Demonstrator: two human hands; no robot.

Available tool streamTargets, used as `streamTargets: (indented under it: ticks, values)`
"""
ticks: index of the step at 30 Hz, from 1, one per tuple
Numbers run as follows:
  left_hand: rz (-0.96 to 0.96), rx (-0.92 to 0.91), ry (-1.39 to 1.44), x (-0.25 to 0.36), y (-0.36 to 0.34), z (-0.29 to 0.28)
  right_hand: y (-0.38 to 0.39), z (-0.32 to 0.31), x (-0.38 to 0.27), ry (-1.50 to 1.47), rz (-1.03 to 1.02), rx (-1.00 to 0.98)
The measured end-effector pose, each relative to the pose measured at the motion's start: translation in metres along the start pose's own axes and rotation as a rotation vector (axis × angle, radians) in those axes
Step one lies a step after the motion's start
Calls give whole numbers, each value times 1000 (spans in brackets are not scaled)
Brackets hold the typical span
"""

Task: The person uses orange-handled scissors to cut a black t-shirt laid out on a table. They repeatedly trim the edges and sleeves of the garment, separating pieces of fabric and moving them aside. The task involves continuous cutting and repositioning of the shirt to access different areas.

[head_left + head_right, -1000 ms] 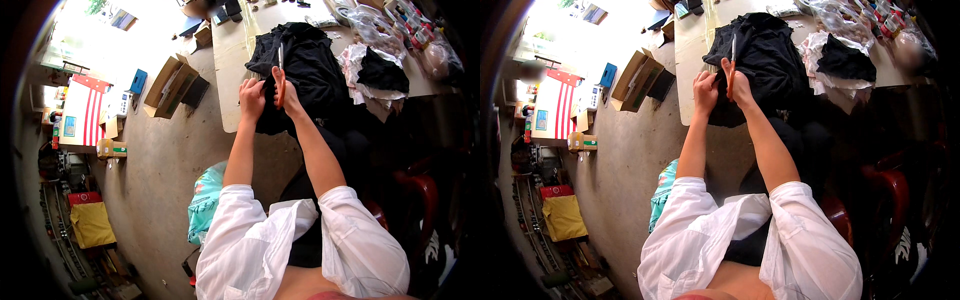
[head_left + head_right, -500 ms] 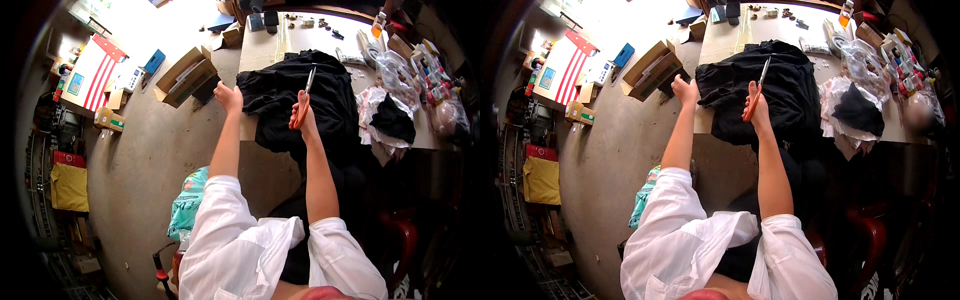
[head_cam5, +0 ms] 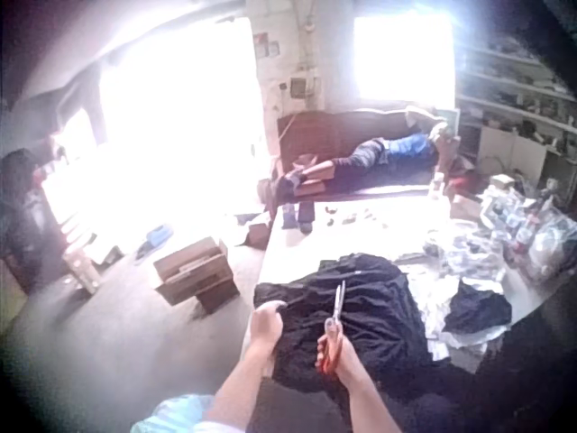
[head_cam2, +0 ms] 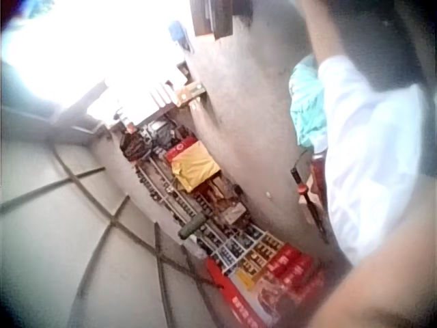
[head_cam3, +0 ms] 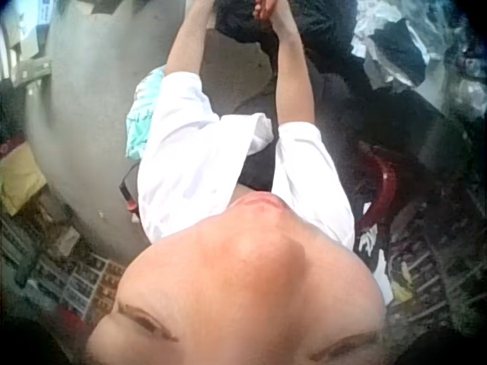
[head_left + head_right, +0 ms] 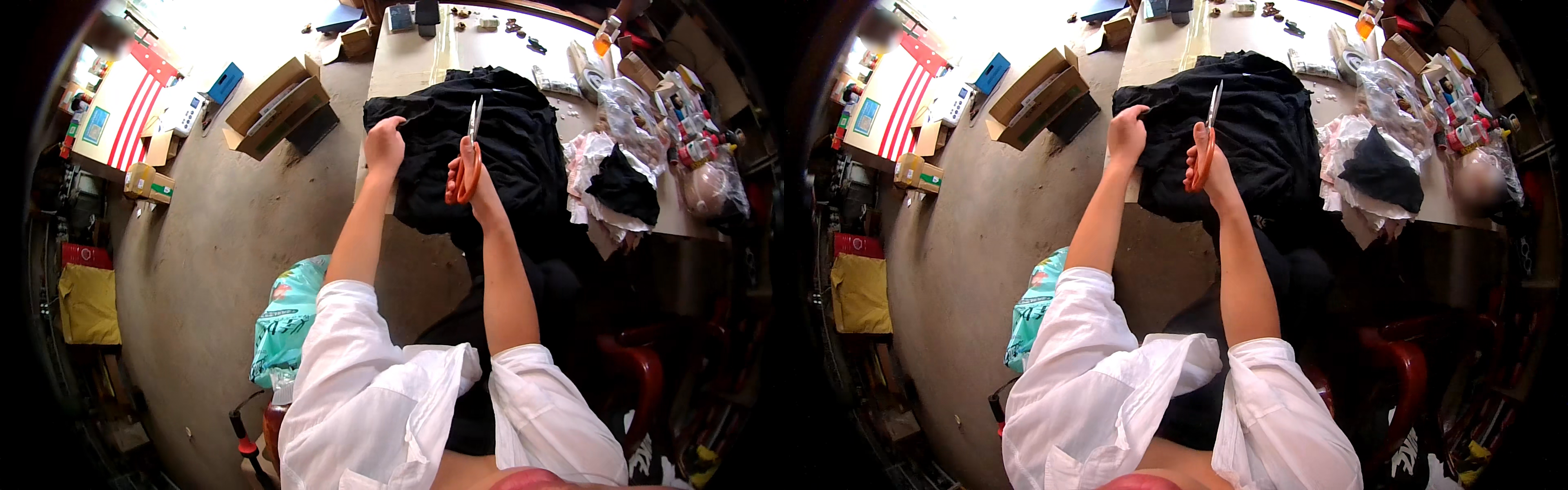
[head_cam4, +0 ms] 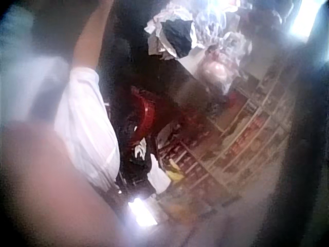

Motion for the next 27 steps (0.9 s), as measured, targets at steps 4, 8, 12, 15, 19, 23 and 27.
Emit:
streamTargets:
  ticks: [4,8,12,15,19,23,27]
  values:
    - [218,-23,-42,8,21,-61,9,3,9,-170,109,-174]
    - [265,-179,-218,-24,67,-96,27,21,20,-232,262,-220]
    - [-75,-37,-73,-9,120,-97,38,21,30,-180,316,-305]
    - [-101,16,140,9,138,-81,50,22,25,-101,319,-370]
    - [-146,115,275,32,139,-58,46,14,36,-39,361,-397]
    - [-253,162,418,43,140,-49,44,11,39,-67,407,-455]
    - [-400,115,549,38,148,-43,31,27,33,-30,436,-434]
Point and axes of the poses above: each hand's wrist, its own y-axis away from the middle knuckle, its own z-axis out of the palm, x = y × z, the point moved 1 cm from there along -y, towards the middle knuckle, and after that the axes turned 2 degrees about -x, right-handed, at the moved point
